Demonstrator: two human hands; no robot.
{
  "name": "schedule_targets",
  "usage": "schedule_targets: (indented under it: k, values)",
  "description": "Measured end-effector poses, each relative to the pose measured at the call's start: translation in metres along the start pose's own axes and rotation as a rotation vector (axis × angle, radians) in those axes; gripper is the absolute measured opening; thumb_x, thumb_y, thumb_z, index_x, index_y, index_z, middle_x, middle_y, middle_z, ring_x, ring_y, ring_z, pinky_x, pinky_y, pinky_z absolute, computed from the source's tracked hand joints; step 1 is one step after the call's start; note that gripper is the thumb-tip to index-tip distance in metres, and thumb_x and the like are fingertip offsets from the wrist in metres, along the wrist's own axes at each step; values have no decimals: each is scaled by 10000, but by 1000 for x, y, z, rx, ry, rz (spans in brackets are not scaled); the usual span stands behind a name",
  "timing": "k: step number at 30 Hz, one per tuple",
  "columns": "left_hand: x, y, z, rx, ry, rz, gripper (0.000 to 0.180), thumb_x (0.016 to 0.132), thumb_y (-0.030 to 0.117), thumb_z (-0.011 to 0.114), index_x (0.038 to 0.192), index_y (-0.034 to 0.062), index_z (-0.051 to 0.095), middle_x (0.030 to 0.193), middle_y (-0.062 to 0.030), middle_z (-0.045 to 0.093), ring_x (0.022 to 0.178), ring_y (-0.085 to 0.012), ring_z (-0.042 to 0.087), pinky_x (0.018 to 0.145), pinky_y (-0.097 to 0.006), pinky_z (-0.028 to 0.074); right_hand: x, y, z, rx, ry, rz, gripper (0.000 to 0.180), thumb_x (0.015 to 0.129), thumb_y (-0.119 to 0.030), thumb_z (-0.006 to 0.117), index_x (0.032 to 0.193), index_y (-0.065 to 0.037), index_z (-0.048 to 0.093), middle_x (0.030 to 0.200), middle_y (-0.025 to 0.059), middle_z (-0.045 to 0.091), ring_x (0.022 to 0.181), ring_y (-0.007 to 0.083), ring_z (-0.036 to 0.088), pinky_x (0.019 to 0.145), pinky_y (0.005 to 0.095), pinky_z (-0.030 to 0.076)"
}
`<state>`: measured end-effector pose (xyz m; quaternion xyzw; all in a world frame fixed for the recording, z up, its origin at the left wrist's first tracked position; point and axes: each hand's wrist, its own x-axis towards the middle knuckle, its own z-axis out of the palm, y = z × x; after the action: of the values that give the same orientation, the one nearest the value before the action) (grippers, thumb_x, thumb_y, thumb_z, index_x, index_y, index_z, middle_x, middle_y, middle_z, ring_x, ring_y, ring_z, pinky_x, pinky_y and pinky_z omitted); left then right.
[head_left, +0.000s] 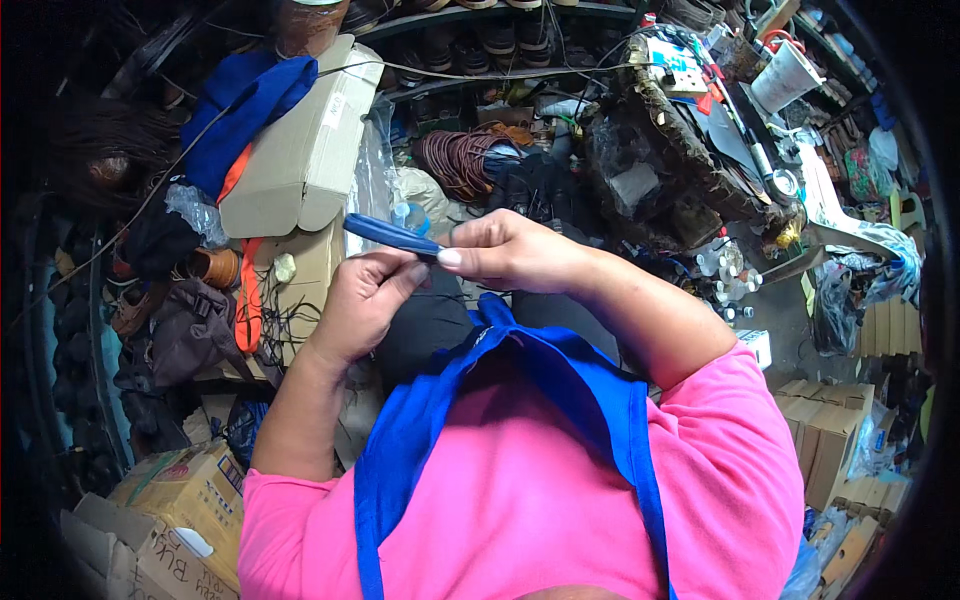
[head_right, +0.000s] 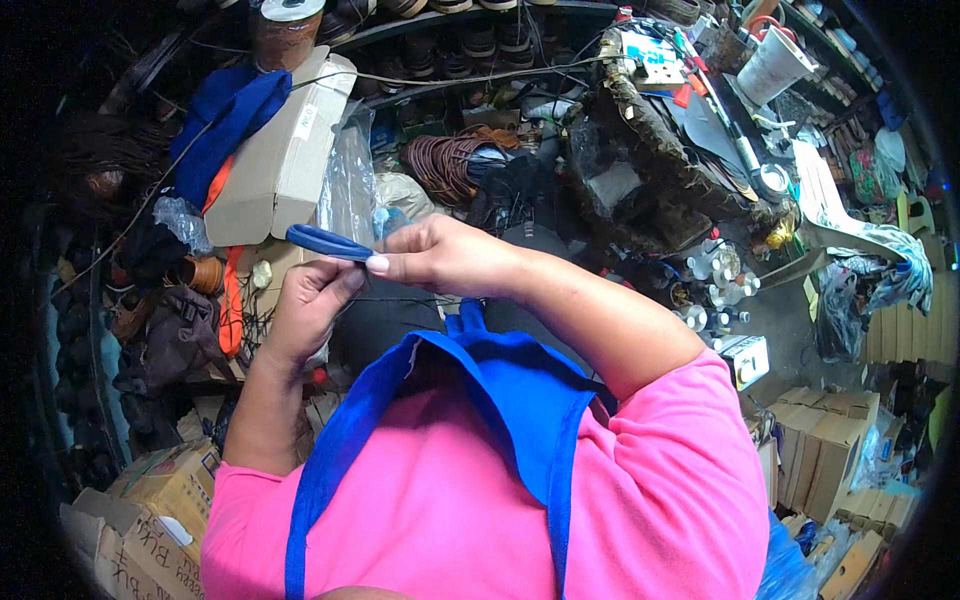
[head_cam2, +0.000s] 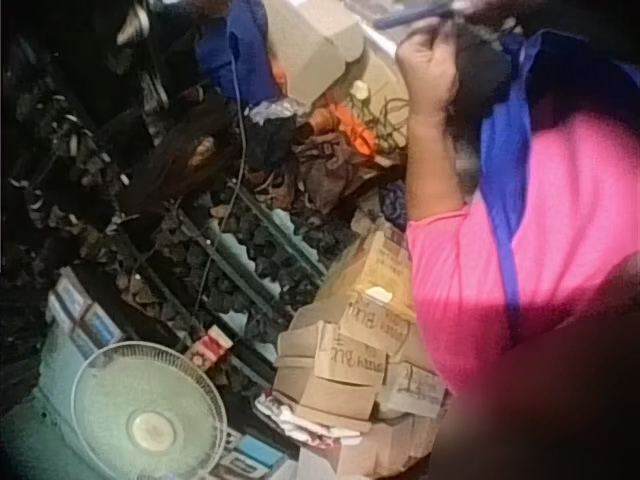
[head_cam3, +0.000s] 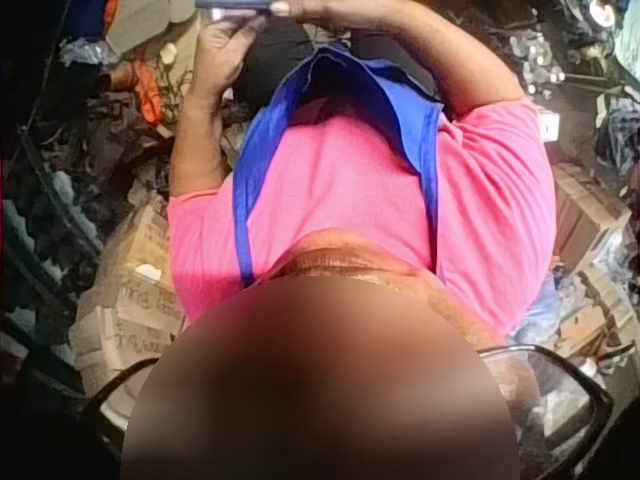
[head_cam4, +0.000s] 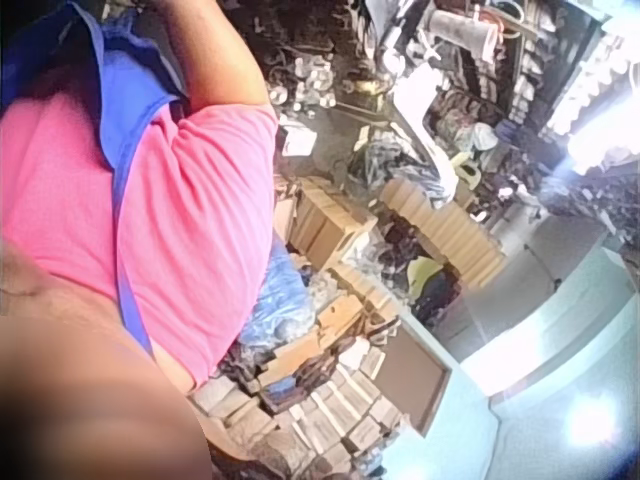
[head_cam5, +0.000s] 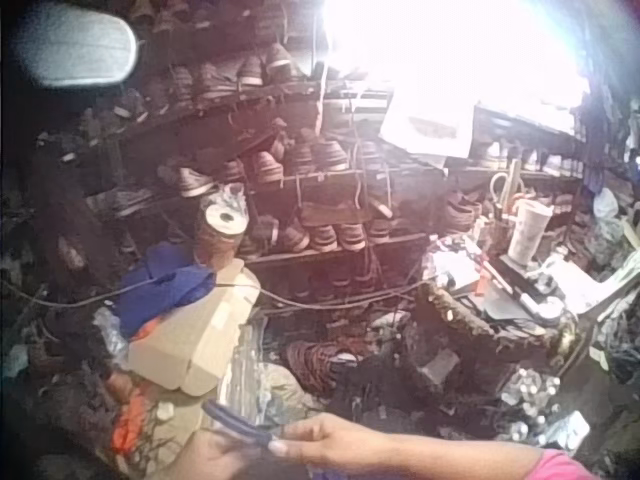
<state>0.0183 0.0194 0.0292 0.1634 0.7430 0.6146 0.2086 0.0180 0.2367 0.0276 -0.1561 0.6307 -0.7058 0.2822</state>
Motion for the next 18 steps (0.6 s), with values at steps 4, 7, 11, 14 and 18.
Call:
schedule_targets:
  k: [4, 7, 11, 14, 18]
  values:
    - [1, -9, -23, -4, 103, 13, 148, 888, 135, 560, 819, 15, 611, 770, -1, 586, 747, -70, 521, 708, -226, 413, -27, -6, -25, 329, -61, 61, 332, 896, -368, 547, 1022, -71, 627, 596, -74, 403, 493, 27, 347, 447, 187, 256]
    - [-1, -1, -15, 48, 51, 40, 159, 881, 152, 574, 806, 15, 606, 769, -4, 595, 741, -69, 520, 703, -220, 405, -23, 5, -38, 124, 227, 121, 358, 908, -374, 526, 1069, -61, 590, 616, -64, 421, 506, 39, 352, 456, 193, 280]
    - [6, 8, -2, 19, -45, 41, 159, 883, 155, 577, 818, 12, 601, 770, -1, 594, 734, -61, 515, 692, -209, 404, -7, 28, -21, -18, 62, 115, 714, 743, -557, 656, 1207, -33, 514, 632, -54, 409, 555, 53, 369, 497, 212, 291]
    - [5, 7, -3, 10, -103, -40, 136, 881, 139, 577, 856, 12, 618, 798, -3, 610, 754, -68, 536, 710, -216, 420, 1, 11, -5, -46, 29, 78, 567, 822, -487, 614, 1096, 8, 590, 687, -20, 514, 655, 69, 444, 574, 246, 376]
    - [1, 4, -2, -138, -5, -79, 134, 881, 109, 566, 848, -1, 633, 796, -12, 621, 775, -74, 548, 731, -233, 435, -2, 1, -9, -237, -112, 77, 452, 856, -425, 597, 1001, 1, 631, 713, -22, 552, 682, 60, 451, 618, 240, 396]
